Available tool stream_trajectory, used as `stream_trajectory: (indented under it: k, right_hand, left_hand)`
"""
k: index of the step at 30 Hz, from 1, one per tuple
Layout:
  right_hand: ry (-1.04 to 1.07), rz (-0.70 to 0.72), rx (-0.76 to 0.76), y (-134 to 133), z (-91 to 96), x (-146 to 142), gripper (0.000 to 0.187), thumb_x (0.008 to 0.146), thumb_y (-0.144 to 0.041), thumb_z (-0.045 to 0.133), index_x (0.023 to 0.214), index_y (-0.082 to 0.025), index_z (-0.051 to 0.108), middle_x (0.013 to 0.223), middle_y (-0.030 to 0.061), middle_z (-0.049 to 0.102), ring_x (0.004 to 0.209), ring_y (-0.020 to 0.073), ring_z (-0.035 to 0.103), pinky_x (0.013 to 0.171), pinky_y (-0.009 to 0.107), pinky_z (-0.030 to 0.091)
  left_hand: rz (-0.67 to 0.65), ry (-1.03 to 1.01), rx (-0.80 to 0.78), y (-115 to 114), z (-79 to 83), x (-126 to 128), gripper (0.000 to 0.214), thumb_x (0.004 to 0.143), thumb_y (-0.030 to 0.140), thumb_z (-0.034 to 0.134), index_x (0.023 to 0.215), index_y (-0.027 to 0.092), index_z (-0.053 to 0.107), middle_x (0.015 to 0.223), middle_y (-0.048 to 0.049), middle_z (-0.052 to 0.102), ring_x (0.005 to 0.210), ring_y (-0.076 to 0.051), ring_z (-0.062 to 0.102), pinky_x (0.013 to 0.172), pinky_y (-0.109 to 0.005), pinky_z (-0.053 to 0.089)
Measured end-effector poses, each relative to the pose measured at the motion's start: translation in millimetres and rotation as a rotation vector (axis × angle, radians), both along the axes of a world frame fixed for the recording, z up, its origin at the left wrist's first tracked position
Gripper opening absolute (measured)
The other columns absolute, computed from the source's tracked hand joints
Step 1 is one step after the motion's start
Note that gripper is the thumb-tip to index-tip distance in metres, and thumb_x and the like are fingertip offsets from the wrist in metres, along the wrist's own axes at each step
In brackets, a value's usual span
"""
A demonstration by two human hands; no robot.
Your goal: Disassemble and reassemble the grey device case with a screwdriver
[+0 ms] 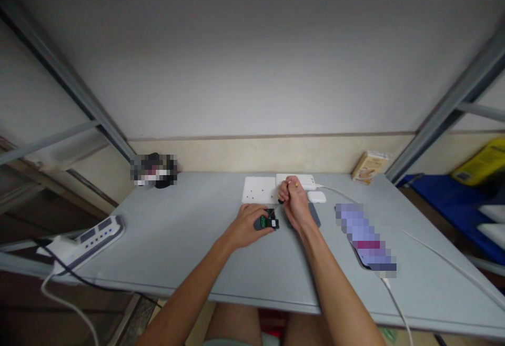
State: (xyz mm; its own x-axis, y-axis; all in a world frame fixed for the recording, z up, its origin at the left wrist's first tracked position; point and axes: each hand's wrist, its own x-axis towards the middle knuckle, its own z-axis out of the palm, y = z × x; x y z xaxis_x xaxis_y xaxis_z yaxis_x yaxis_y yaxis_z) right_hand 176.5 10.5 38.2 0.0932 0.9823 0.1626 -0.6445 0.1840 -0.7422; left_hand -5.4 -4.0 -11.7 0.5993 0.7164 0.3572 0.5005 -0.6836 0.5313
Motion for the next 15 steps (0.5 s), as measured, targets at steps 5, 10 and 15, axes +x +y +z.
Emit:
stream_trajectory:
  k: [5,10,15]
  right_hand:
    - [-0.057,0.035,-0.021,-4.6,3.1,-5.1,0.040,0.072,-0.055,0.083,0.089,-0.025,0.064,0.085,0.0002,0.060,0.073,0.0137,0.057,0.067,0.029,0.048]
    - [-0.118,0.043,0.014,-9.2,3.0,-5.7,0.038,0.071,-0.046,0.087,0.081,-0.027,0.056,0.074,-0.0048,0.058,0.058,0.0098,0.050,0.057,0.025,0.040]
    - [-0.049,0.024,-0.002,-3.7,3.5,-6.9,0.035,0.082,-0.061,0.071,0.086,-0.028,0.060,0.060,-0.0066,0.040,0.049,0.0098,0.036,0.049,0.025,0.034]
  left_hand:
    - [-0.002,0.000,-0.001,-0.3,0.8,-0.3,0.025,0.085,0.038,0.078,0.099,0.021,0.065,0.123,-0.0058,0.071,0.120,-0.024,0.061,0.104,-0.042,0.040]
    - [-0.010,-0.008,0.010,-1.4,1.8,-0.8,0.024,0.085,0.038,0.078,0.098,0.021,0.065,0.124,-0.0060,0.070,0.119,-0.024,0.061,0.104,-0.042,0.041]
    - [-0.006,0.000,0.019,-0.8,1.8,-0.3,0.025,0.085,0.039,0.077,0.099,0.021,0.067,0.121,-0.0067,0.071,0.117,-0.024,0.062,0.103,-0.041,0.042]
